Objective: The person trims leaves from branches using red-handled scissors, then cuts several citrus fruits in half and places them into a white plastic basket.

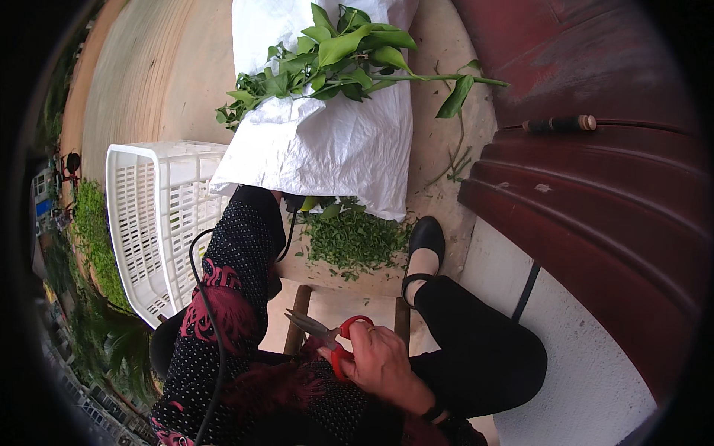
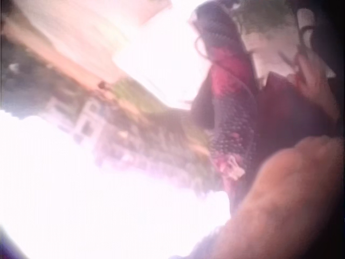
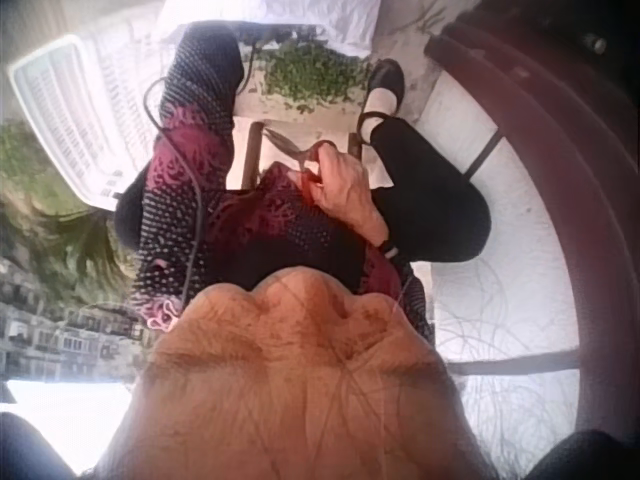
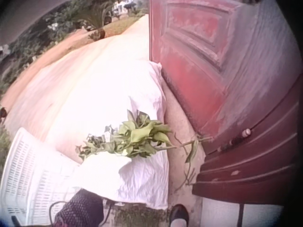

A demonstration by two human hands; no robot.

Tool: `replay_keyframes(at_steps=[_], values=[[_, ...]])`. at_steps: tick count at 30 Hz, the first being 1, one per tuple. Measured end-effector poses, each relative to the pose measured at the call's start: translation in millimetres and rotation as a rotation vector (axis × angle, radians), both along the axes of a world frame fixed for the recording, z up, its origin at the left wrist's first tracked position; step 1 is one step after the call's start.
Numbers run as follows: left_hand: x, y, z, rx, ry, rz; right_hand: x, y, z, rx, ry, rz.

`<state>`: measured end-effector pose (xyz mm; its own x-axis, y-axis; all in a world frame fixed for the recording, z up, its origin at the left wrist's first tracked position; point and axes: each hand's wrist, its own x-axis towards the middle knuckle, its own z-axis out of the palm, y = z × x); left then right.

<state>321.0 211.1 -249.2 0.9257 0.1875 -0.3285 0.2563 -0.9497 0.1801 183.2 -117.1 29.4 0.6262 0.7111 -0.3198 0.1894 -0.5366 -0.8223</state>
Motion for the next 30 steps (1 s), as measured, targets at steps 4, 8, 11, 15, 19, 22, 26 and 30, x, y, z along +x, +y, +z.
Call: replay_keyframes(at_steps=[4, 8, 11, 15, 19, 22, 26, 30], values=[[-16.6, 2.0, 11.4, 0.005, -0.016, -0.024, -12.2, -0.1, 5.9, -0.015, -0.102, 0.073], [-29.9, 2.9, 20.8, 0.0, -0.031, -0.042, -23.7, 1.9, 13.3, -0.003, -0.17, 0.091], [-42.2, 1.8, 29.9, -0.005, -0.032, -0.06, -30.1, 2.5, 18.5, -0.064, -0.166, 0.145], [-51.8, -6.2, 45.0, -0.015, -0.027, -0.087, -39.1, 6.2, 20.6, -0.037, -0.242, 0.127], [-68.3, -22.4, 54.7, -0.005, -0.075, -0.21, -47.4, 9.9, 18.9, -0.036, -0.323, 0.142], [-96.6, -36.6, 55.0, -0.027, -0.161, -0.263, -53.0, 10.1, 19.6, -0.054, -0.342, 0.184], [-126.0, -57.6, 51.2, -0.1, -0.135, -0.209, -58.8, 12.0, 17.7, -0.111, -0.319, 0.191], [-145.7, -72.2, 53.2, -0.104, -0.167, -0.254, -63.8, 13.2, 16.3, -0.079, -0.366, 0.193]])
